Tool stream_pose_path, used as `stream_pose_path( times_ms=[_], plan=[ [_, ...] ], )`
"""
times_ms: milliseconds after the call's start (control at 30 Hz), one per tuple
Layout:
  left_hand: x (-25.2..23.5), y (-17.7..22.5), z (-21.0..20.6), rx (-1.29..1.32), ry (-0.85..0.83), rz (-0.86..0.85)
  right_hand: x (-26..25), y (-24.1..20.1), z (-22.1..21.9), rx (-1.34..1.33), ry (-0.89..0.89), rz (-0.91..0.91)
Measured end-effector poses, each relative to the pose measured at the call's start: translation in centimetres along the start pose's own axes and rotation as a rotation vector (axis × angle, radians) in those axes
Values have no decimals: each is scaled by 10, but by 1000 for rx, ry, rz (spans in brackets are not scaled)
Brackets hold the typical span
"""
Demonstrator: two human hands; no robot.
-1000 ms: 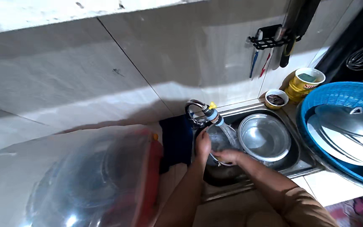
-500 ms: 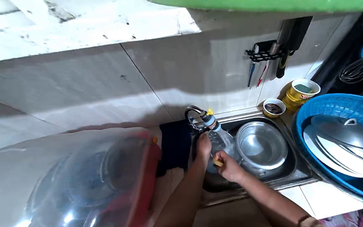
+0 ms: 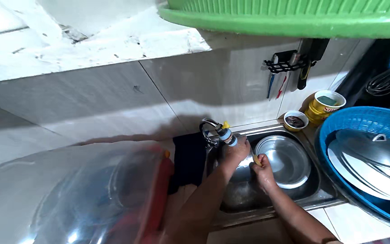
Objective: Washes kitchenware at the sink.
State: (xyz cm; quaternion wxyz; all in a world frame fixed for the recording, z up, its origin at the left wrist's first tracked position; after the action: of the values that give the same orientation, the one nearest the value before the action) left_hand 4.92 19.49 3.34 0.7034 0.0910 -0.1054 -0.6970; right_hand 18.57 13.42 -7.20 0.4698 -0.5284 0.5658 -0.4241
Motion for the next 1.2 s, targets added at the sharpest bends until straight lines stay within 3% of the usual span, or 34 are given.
stream_pose_path(
  times_ms=[233, 400, 600, 733, 800, 933, 1067, 1200],
  plan=[
    [37, 33, -11, -146, 193, -467, -13, 7, 35, -43, 127, -6],
    [0, -5, -8, -1, 19, -86, -5, -3, 16, 19, 44, 18],
    [2, 21, -8, -102, 45, -99, -6, -12, 11, -10, 59, 33],
    [-9, 3, -1, -39, -136, 99, -3, -20, 2, -9, 14, 45],
    [-4, 11, -3, -86, -137, 63, -3, -15, 3, -19, 35, 18],
    [34, 32, -22, -193, 82, -215, -8, -13, 8, -169, 114, -22],
    [78, 24, -34, -206, 337, -410, -16, -17, 7, -310, 160, -111],
    [49, 21, -5, -79, 179, -330, -17, -23, -1, -204, 84, -124]
  ],
)
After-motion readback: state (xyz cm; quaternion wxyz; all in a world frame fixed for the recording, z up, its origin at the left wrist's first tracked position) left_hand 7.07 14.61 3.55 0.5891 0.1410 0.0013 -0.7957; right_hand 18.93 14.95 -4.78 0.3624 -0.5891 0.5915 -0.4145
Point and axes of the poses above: each hand's wrist, its own x-axis away from the middle knuckle, its own z-axis out of the back of the hand, y = z × x, the point moved 10 cm from there along -x, towards the middle knuckle, and after that the axes turned 2 degrees about -x, right-handed, at the moved point
